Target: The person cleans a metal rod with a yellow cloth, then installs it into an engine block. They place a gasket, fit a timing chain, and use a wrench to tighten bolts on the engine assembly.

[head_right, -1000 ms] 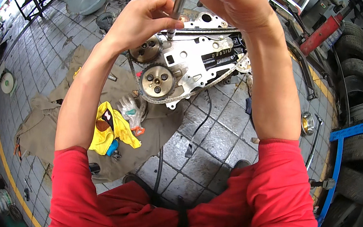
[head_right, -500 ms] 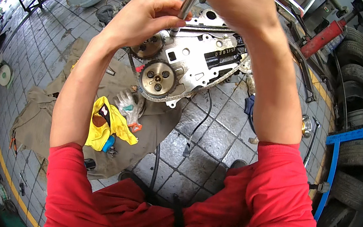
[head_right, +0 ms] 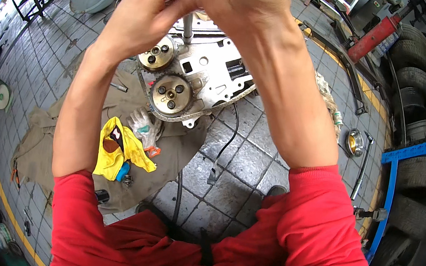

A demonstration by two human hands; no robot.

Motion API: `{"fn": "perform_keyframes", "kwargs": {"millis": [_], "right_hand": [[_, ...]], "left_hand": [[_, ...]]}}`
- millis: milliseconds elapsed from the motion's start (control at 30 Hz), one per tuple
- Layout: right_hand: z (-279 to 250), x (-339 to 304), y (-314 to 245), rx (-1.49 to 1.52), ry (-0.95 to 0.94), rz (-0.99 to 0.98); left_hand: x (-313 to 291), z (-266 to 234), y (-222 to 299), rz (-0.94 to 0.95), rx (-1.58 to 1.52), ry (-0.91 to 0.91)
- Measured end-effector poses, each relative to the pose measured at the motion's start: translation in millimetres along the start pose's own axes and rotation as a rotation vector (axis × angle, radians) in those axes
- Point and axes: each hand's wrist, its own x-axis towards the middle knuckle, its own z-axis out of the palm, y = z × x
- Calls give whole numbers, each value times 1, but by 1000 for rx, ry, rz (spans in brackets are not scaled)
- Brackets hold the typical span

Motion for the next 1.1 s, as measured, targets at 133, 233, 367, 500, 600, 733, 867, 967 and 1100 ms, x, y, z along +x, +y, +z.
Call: {"fn": "perform_keyframes", "kwargs": {"millis": [133,233,367,500,600,733,867,967,1100], "right_hand": [[-12,3,-13,-162,-343,51],[-9,0,-1,-601,-352,-349],[-16,9,2,-1066,-561,-806],[-14,8,-20,-796,-681,-96],[-30,15,-26,-591,-722,77],[-32,14,-25,-577,-745,77],[-24,5,-18,-549,-629,52],[-30,9,-33,-652,-678,18],[-47,16,-70,-706,-824,-66]], "left_hand": [[-3,2,-6,118,-113,27],[0,1,-17,-17,-12,-48],[-2,-1,-37,149,21,-50],[-2,-1,-24,78,-144,31],[1,0,-11,23,-199,-46],[-2,-6,-10,6,-148,-94],[0,-4,-10,28,-141,-42],[4,-12,5,-51,-127,-83],[23,2,31,68,-91,-37]]}}
